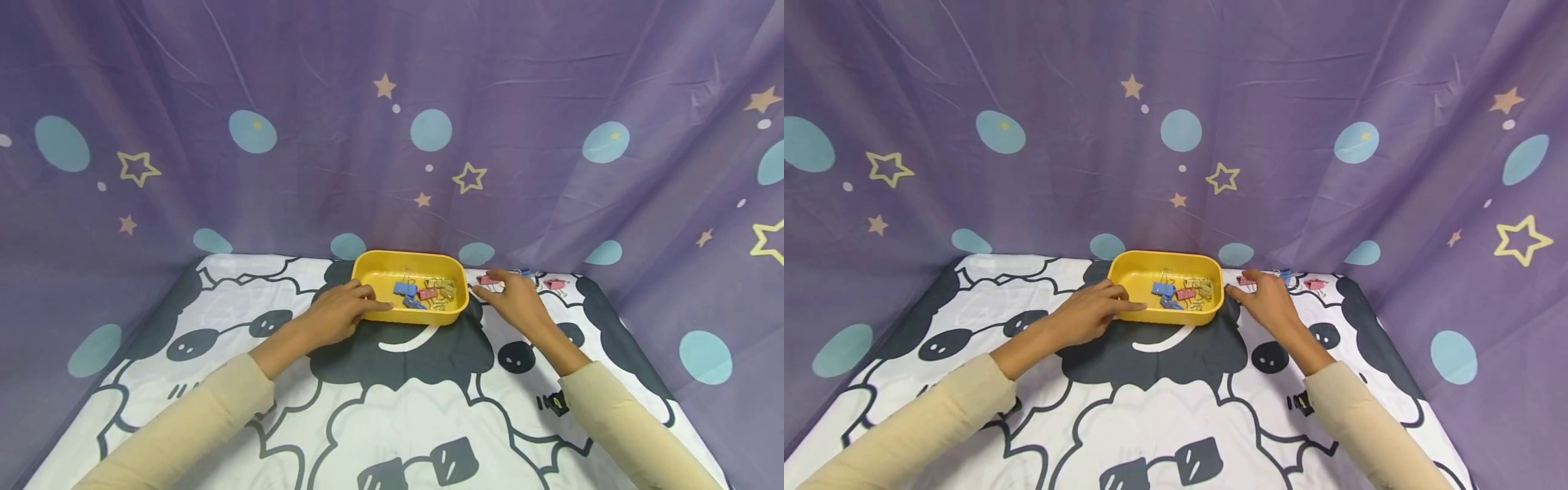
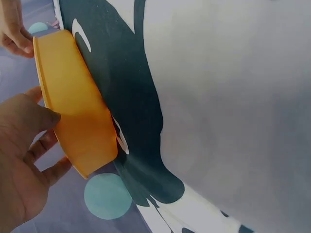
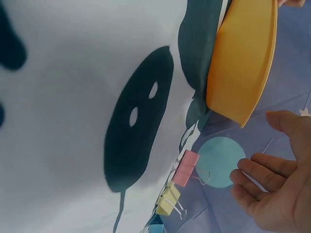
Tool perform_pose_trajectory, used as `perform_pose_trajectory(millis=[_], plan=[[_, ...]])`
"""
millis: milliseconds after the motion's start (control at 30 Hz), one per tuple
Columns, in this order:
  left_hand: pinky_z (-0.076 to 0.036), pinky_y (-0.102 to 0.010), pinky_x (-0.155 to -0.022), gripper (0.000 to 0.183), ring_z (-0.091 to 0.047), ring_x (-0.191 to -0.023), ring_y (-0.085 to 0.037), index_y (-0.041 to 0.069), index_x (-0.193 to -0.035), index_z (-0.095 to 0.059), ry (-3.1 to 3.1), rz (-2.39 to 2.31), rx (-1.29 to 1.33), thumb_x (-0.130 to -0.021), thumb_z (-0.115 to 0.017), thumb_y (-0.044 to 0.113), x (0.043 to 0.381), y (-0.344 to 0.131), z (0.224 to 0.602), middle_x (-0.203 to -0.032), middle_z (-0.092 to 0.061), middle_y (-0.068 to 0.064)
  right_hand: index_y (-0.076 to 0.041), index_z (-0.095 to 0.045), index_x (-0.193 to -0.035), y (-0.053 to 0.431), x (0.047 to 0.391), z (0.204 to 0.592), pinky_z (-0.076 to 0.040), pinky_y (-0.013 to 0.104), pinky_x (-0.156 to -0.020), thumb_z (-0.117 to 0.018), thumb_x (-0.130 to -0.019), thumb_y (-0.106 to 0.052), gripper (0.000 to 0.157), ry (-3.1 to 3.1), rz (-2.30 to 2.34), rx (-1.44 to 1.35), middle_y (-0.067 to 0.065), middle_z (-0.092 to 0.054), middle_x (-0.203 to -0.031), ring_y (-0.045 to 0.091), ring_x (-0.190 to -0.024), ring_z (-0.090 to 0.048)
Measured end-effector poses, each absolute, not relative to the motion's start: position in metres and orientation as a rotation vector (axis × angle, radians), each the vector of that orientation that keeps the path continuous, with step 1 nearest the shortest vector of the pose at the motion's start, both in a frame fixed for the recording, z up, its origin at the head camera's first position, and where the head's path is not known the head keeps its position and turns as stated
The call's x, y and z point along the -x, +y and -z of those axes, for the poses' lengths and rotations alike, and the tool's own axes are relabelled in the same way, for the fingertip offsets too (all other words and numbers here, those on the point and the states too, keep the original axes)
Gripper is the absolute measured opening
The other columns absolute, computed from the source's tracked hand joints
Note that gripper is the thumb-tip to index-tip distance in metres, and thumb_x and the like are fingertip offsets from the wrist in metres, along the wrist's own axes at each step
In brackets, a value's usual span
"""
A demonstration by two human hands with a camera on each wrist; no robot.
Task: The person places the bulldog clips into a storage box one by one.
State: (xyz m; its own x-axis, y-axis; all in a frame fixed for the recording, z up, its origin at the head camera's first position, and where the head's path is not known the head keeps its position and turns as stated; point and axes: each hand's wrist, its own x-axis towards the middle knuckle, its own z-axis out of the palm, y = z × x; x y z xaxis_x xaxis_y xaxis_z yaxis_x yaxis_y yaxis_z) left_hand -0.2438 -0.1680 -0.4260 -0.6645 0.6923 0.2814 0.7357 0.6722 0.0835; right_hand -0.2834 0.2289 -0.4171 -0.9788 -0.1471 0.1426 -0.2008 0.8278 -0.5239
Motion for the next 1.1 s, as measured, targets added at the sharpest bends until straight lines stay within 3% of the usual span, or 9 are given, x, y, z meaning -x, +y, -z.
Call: perform_pose_trajectory(millis=[333,633,900,1100], plan=[[-0.055,-0.041,-0.098,0.054,-0.059,-0.106,-0.022,0.023,-0.142,-0.081,-2.571,0.363,1.285,-0.099,-0.077,-0.007,0.254,-0.186,0.43,-0.116,-0.076,-0.003,0.002,-0.067,-0.153,0.238,0.281,0.418,-0.056,0.068,-0.113,-0.072,-0.107,-0.05,0.069,-2.917,-0.824,-0.252,0.027,-0.069,-0.154,0.051,-0.143,-0.064],[-0.053,-0.04,-0.096,0.054,-0.056,-0.105,-0.021,0.02,-0.132,-0.086,-2.526,0.486,1.375,-0.094,-0.074,-0.016,0.262,-0.198,0.427,-0.113,-0.076,-0.003,0.001,-0.068,-0.152,0.248,0.28,0.42,-0.054,0.068,-0.115,-0.072,-0.107,-0.052,0.07,-2.924,-0.811,-0.243,0.026,-0.07,-0.153,0.05,-0.143,-0.065],[-0.051,-0.034,-0.089,0.065,-0.052,-0.102,-0.016,0.027,-0.137,-0.084,-2.593,0.417,1.407,-0.094,-0.069,-0.019,0.268,-0.203,0.425,-0.109,-0.071,0.002,0.008,-0.069,-0.147,0.263,0.285,0.43,-0.056,0.068,-0.113,-0.076,-0.105,-0.045,0.068,-2.913,-0.765,-0.223,0.029,-0.072,-0.148,0.052,-0.136,-0.069],[-0.054,-0.035,-0.092,0.065,-0.056,-0.107,-0.016,0.028,-0.137,-0.084,-2.594,0.431,1.421,-0.095,-0.066,-0.019,0.272,-0.203,0.424,-0.113,-0.074,0.003,0.009,-0.068,-0.147,0.274,0.284,0.433,-0.053,0.069,-0.115,-0.075,-0.105,-0.043,0.067,-2.928,-0.75,-0.203,0.032,-0.07,-0.148,0.054,-0.139,-0.067]])
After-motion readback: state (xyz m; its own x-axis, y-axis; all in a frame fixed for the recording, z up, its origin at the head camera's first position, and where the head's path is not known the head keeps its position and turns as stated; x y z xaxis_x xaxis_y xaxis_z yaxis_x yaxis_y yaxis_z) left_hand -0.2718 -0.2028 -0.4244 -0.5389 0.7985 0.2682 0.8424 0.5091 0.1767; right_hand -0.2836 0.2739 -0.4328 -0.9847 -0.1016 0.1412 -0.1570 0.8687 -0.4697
